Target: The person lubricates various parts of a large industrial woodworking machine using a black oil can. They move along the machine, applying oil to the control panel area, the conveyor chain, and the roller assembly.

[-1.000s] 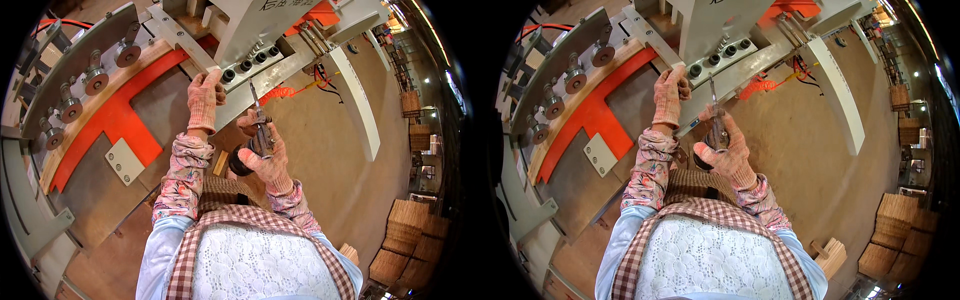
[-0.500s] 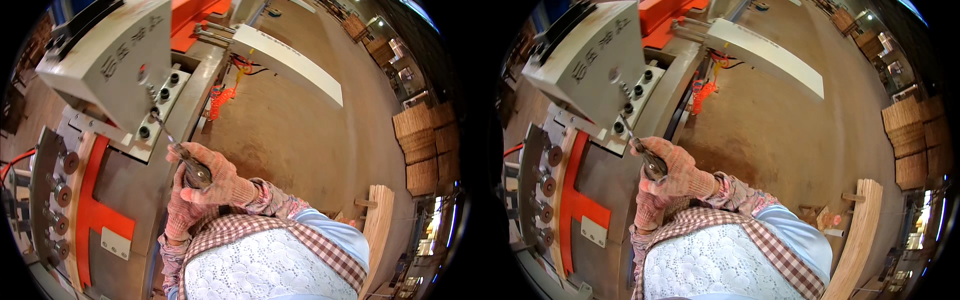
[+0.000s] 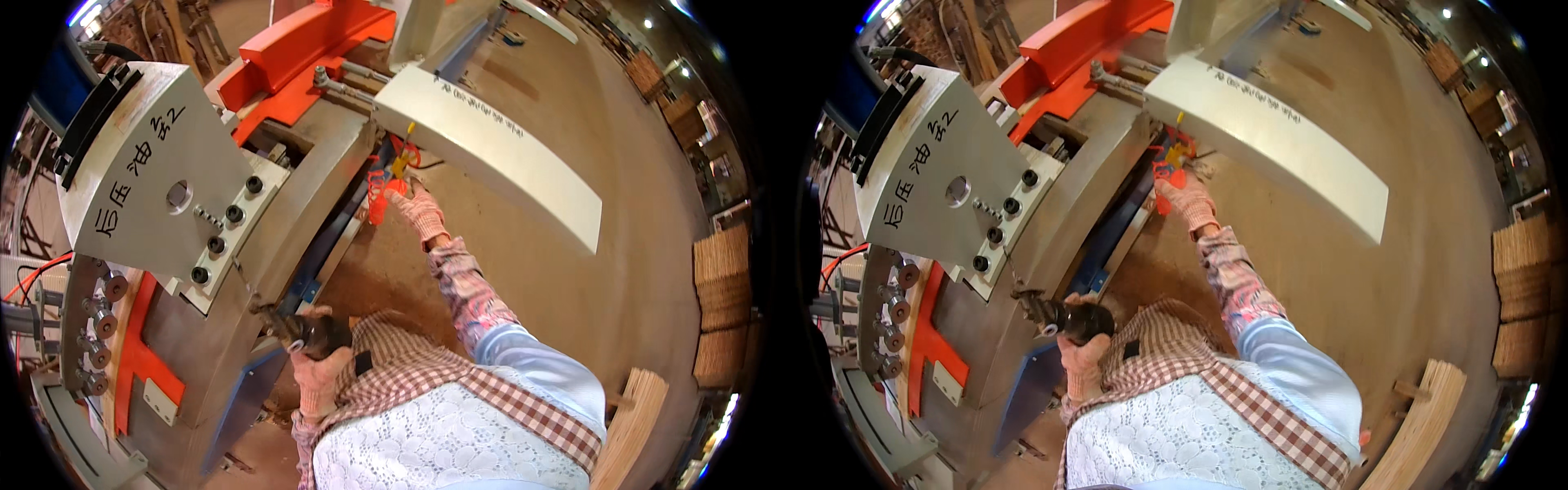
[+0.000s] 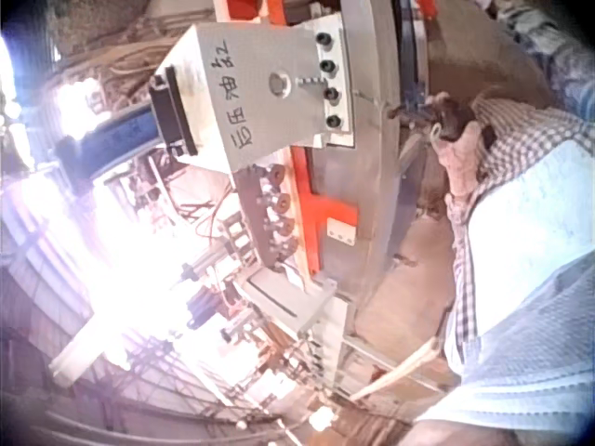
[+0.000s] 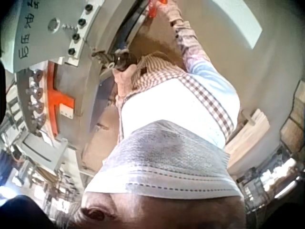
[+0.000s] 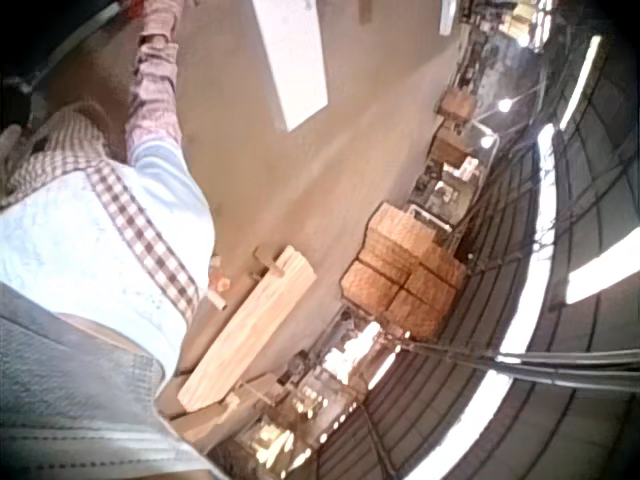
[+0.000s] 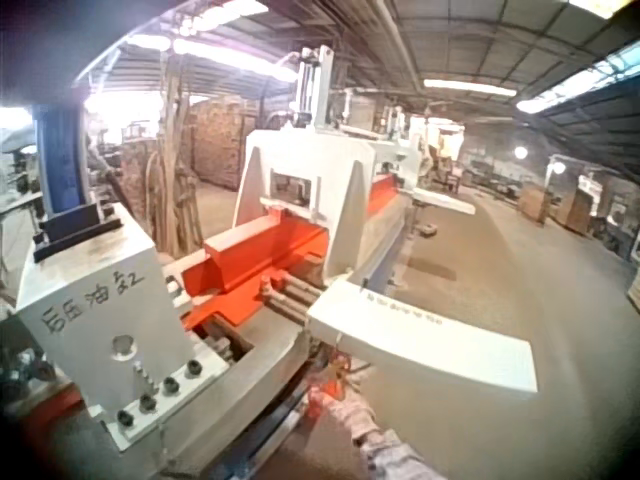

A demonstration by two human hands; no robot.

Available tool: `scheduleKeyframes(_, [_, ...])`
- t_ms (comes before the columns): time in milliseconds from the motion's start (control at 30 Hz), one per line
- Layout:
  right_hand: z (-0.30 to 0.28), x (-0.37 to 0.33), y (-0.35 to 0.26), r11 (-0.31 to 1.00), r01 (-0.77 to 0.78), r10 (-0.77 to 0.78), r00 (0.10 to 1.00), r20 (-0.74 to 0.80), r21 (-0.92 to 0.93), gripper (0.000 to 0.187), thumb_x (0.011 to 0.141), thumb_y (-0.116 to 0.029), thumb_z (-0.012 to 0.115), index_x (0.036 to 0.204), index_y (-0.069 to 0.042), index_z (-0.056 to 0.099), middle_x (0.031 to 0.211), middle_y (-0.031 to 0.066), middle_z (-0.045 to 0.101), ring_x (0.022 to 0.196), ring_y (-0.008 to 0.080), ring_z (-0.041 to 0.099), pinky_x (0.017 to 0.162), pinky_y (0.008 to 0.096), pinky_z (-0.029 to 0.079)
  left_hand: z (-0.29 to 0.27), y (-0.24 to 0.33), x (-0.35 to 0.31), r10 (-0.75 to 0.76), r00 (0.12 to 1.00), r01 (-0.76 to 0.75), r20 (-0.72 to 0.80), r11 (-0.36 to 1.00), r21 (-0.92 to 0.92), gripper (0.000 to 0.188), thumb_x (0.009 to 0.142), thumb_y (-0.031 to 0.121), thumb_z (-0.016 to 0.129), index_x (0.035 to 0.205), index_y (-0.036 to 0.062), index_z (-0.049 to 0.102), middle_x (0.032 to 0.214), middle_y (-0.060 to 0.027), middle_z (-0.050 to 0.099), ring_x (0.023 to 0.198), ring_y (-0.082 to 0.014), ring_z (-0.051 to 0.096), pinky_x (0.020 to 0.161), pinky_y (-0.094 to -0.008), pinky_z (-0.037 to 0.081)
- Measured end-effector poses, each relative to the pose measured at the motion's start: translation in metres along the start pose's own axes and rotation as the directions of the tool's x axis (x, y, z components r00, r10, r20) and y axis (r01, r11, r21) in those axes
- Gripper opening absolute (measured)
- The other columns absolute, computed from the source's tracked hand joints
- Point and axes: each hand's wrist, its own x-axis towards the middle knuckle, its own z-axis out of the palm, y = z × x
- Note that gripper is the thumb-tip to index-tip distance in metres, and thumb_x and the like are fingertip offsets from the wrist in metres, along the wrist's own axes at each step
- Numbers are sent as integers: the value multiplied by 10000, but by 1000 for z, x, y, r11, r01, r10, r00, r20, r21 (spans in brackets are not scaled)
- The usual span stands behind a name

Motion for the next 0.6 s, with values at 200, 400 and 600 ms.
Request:
scheduleKeyframes(200, [75,100,25,942,-56,83,994,67,-330,795,823,-707,636,1242,-33,676,1217,230,695,1171,347,659,935,468,521,9,-4,-59,13,927,32,-376,993,112,865,671,185,927,1408,68,488,1259,-83,598,1092,-197,607,943,-339,514])
scheduleKeyframes(400, [85,115,72,919,13,5,999,45,-395,458,958,-497,496,1174,-135,676,1097,145,742,1041,364,700,809,491,571,45,7,-68,22,858,-18,-513,1000,12,798,730,240,845,1419,54,489,1203,-79,655,1033,-187,659,929,-309,546])
scheduleKeyframes(600, [-1,22,-1,750,462,-390,887,248,-474,351,916,-409,637,1175,-175,672,1099,132,712,1037,369,668,875,466,536,31,-10,-73,120,869,-101,-480,993,64,778,730,70,720,1458,27,450,1315,-122,598,1105,-245,627,957,-363,529])
